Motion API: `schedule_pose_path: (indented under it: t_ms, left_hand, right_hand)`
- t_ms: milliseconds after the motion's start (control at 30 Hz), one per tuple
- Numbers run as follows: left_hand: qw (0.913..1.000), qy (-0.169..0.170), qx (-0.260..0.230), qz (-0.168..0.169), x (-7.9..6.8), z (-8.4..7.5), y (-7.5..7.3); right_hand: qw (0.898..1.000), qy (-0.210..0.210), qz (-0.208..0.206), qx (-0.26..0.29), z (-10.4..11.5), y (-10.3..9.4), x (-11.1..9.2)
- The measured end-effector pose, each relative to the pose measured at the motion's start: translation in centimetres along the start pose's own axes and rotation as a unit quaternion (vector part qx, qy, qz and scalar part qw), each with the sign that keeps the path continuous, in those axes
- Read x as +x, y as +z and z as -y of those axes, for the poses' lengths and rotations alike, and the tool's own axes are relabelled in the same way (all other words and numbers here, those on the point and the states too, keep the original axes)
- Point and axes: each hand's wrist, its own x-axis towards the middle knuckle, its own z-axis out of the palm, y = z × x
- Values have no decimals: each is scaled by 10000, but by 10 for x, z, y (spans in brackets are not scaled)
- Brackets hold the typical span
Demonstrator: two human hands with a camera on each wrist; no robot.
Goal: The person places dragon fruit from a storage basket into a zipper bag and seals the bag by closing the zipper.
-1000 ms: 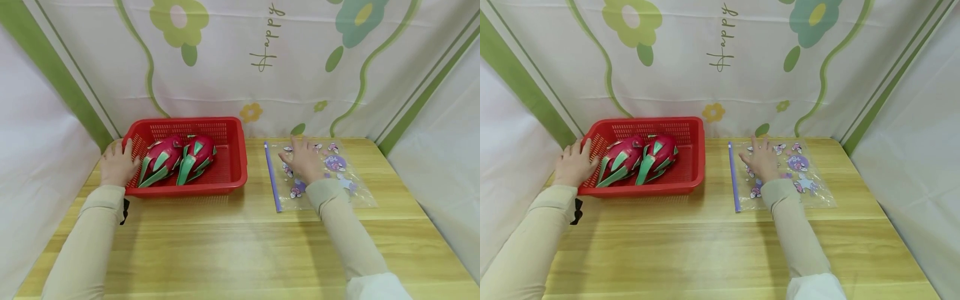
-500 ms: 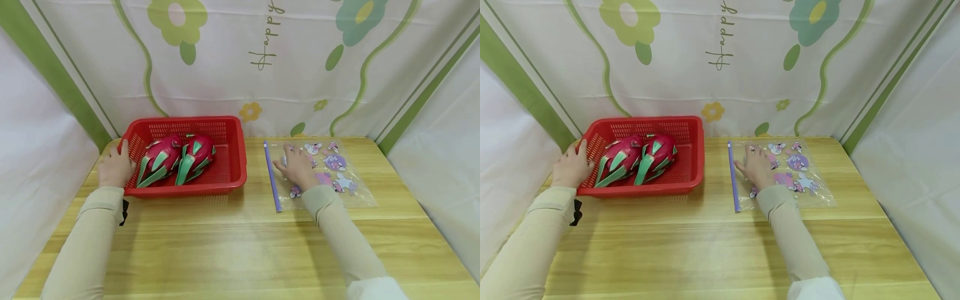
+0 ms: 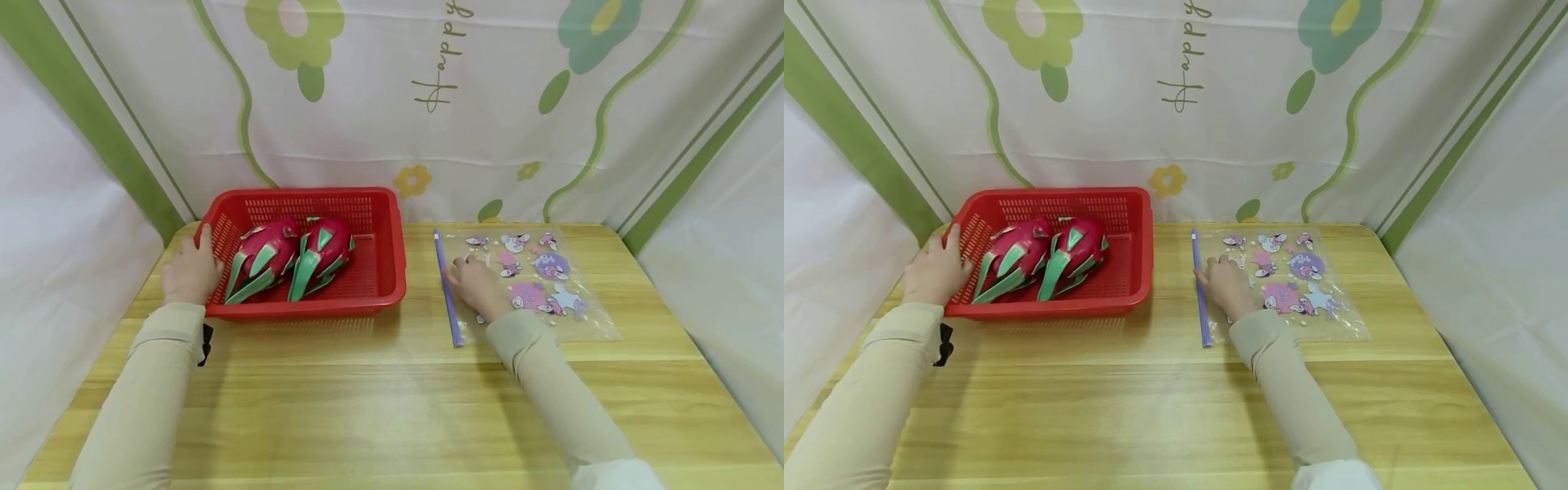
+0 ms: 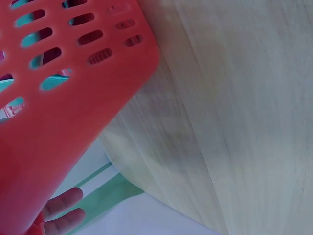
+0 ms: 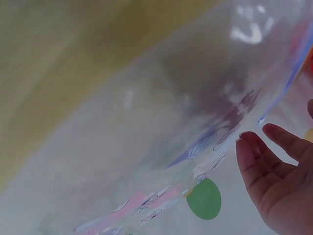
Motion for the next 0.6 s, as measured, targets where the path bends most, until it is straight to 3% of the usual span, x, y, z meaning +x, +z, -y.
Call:
schedule_pose_path:
  t_ms: [267,600]
  left_hand:
    - [10000,48,-43,18,0,-1,1]
    - [10000,8,-8,50,2,0,1]
  right_hand:
    - [9993,-123,-17,-347,4,5,-2]
    - [9985,48,377,-399,9,5,-7]
